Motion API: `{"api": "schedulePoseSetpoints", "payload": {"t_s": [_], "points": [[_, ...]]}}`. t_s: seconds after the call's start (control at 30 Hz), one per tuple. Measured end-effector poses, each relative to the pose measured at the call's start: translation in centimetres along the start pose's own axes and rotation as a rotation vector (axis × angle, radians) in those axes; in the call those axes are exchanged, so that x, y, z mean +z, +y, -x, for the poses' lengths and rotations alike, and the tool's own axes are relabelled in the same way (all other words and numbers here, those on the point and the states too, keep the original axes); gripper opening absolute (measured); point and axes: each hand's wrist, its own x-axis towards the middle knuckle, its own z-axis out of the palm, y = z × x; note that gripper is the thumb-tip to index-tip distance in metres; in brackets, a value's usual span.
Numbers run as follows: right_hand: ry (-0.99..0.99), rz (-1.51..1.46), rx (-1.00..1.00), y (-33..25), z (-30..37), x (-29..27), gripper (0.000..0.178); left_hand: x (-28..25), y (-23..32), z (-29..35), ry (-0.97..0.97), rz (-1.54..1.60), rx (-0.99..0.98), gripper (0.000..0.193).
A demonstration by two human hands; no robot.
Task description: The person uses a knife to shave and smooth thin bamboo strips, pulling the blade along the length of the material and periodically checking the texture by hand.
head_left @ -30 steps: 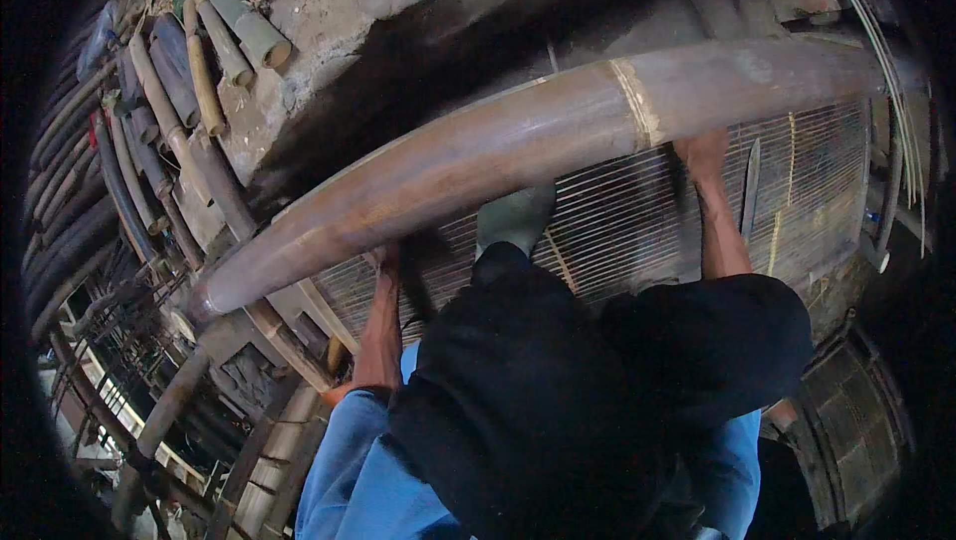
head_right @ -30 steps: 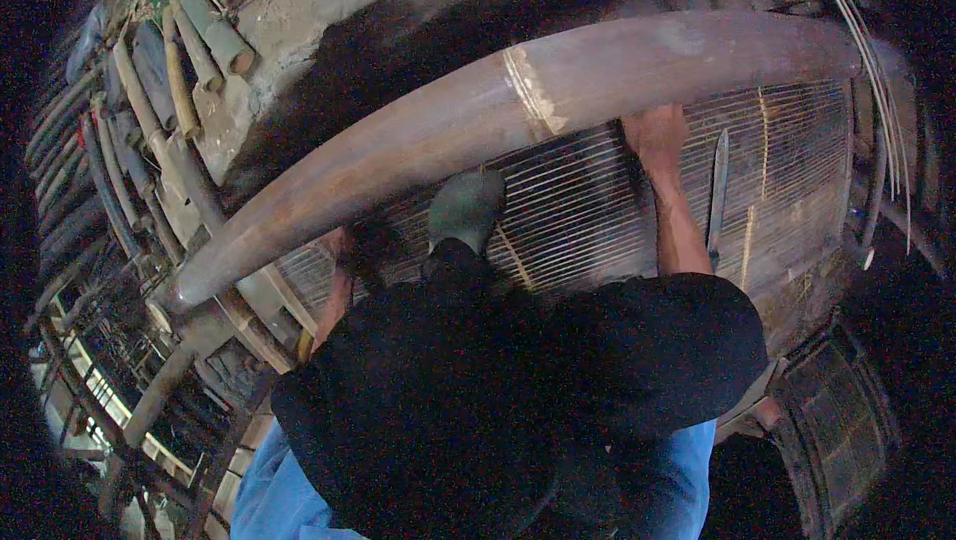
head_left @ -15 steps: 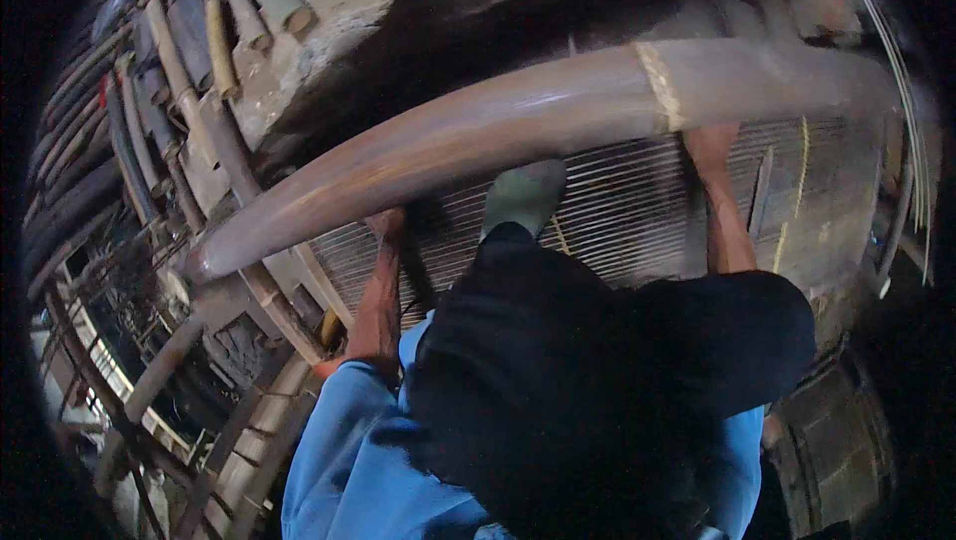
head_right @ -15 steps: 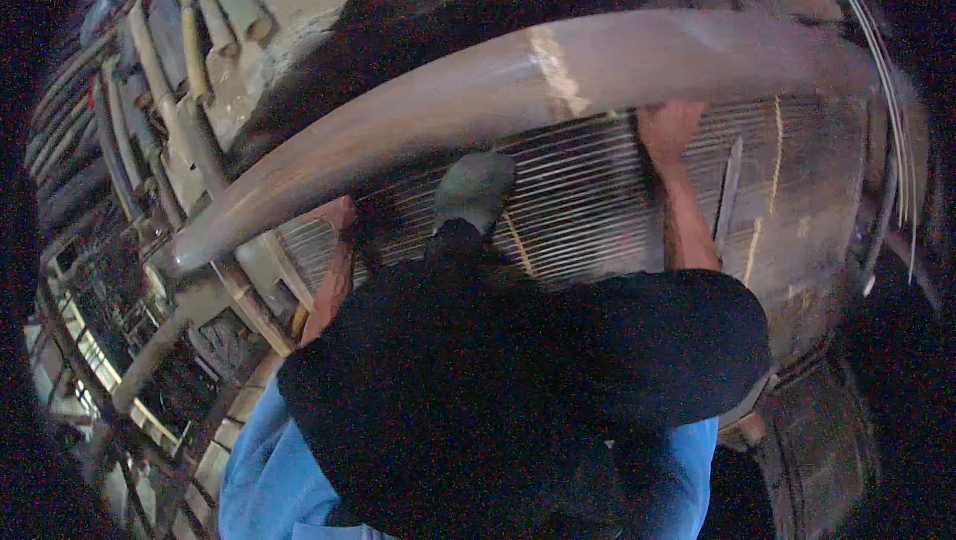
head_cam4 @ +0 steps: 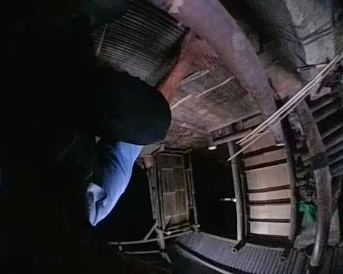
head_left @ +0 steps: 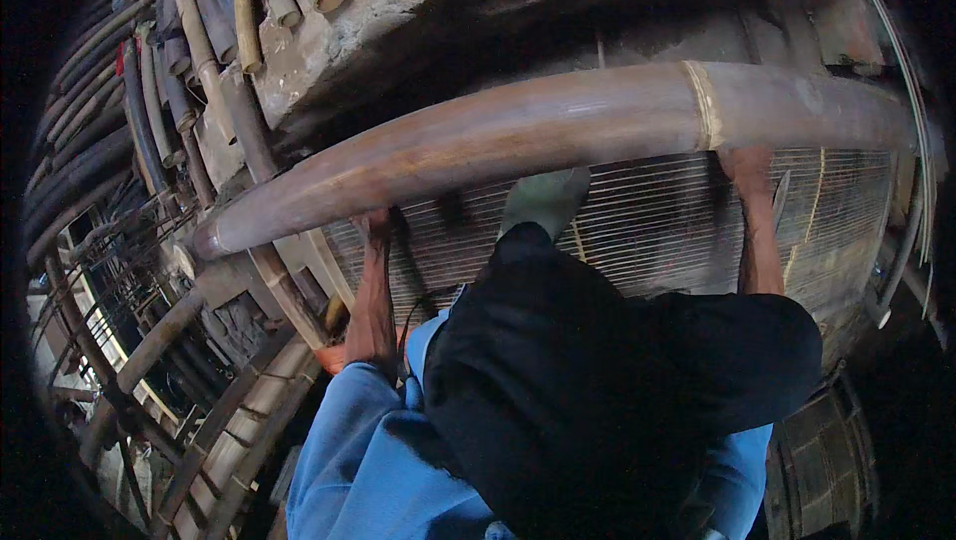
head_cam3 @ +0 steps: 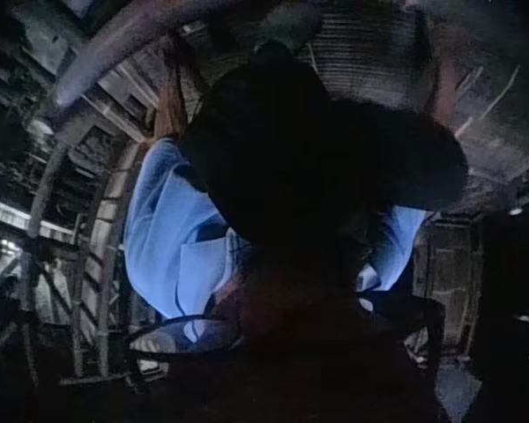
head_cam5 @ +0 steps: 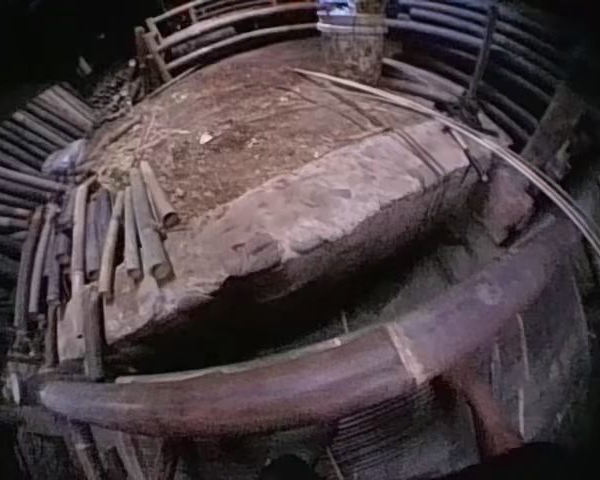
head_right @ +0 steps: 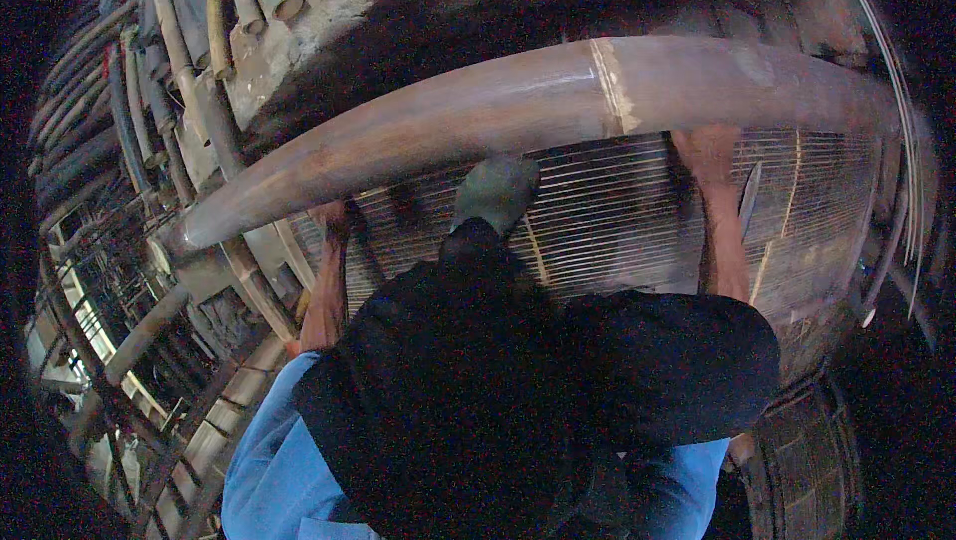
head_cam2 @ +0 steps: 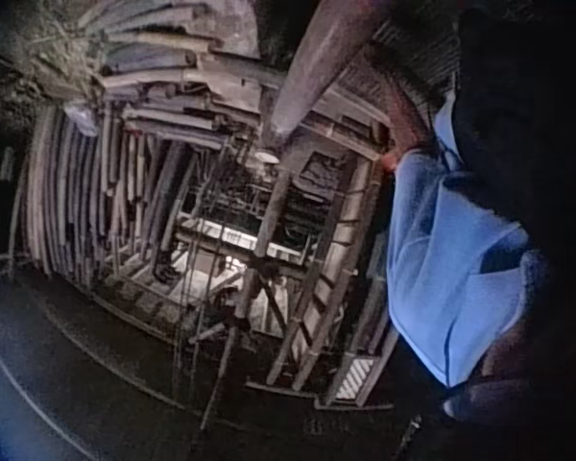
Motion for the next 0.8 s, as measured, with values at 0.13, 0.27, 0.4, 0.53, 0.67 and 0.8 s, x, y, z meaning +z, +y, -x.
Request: {"api": "schedulePoseSetpoints", "payload": {"t_s": [0.13, 0.27, 0.4, 0.53, 0.67, 0.8], "points": [[-0.205, 0.016, 0.025, 1.8, -0.7, -2.3, 0.047, 0.9, 0.0, 0.1, 0.005, 0.004, -0.004, 0.036], [-0.028, -0.188, 0.032, 0.1, -1.7, -3.0, 0.048, 1.1, 0.1, 0.0, 0.009, 0.006, -0.006, 0.036], [0.089, -0.326, 0.059, -2.2, -1.2, -3.9, 0.048, 1.4, 0.3, 0.4, 0.008, 0.009, -0.01, 0.036], [0.097, -0.383, 0.09, -2.5, -0.9, -2.1, 0.048, 1.3, 0.2, 0.7, 0.014, 0.006, -0.016, 0.036], [0.145, -0.064, 0.022, 1.6, 0.7, 4.5, 0.047, 1.7, 0.5, -0.3, 0.021, 0.008, 0.004, 0.037], [0.073, -0.173, 0.024, -0.9, -0.5, -1.7, 0.045, 1.5, 0.2, 0.6, 0.016, -0.007, -0.009, 0.037]]}}
